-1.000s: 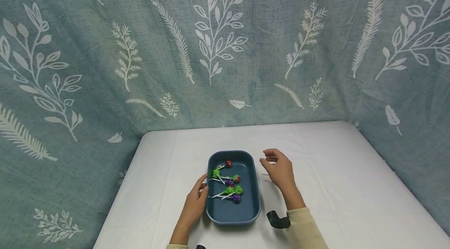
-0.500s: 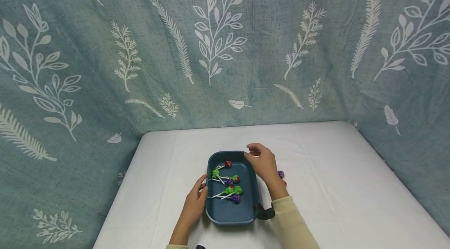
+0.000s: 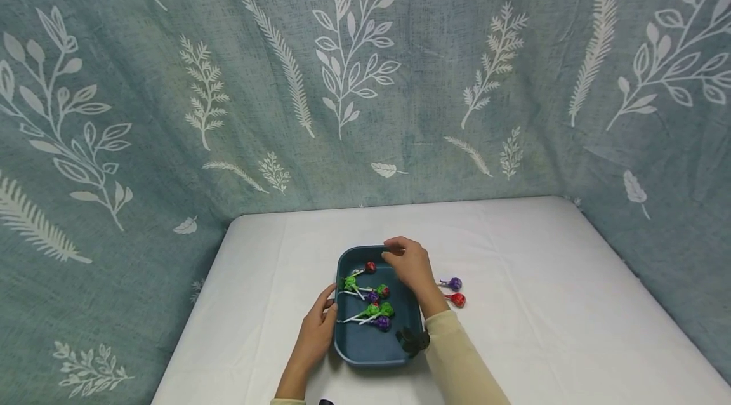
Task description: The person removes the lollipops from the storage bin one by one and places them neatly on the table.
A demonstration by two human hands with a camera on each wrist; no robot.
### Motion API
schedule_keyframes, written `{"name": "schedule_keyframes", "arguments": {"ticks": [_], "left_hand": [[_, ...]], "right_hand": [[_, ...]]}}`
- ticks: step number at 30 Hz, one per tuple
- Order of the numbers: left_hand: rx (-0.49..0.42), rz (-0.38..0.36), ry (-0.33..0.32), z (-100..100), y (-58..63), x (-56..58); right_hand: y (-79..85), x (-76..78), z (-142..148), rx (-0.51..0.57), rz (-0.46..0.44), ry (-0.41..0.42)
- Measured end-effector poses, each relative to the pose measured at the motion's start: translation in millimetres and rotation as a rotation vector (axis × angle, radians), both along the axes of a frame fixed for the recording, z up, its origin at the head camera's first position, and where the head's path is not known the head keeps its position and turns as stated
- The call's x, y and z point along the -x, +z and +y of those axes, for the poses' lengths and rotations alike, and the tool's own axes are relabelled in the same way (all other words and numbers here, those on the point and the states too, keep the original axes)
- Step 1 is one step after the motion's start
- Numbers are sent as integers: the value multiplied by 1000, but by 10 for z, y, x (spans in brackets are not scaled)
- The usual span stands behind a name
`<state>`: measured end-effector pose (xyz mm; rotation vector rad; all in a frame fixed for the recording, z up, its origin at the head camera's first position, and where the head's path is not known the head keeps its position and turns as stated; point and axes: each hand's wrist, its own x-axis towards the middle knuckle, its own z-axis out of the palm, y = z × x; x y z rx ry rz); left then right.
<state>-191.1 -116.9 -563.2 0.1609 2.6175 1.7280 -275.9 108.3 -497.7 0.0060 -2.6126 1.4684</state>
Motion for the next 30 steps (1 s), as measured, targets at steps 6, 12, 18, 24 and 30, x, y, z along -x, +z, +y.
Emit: {"name": "schedule_keyframes", "arguments": {"ticks": [6, 12, 18, 24, 30], "left_hand": [[3, 7, 2, -12, -6, -2], [0, 12, 0, -13, -18, 3], [-5, 19, -6, -14, -22, 14], [-12, 18, -12, -21, -22, 15], [-4, 23, -17, -28, -25, 24]], "right_hand": [[-66, 84, -82, -25, -8, 25], [-115, 118, -184, -48, -34, 47], [-178, 162, -262, -51, -59, 44], [-256, 198, -318, -89, -82, 40], [-322, 212, -368, -133, -84, 29]]}}
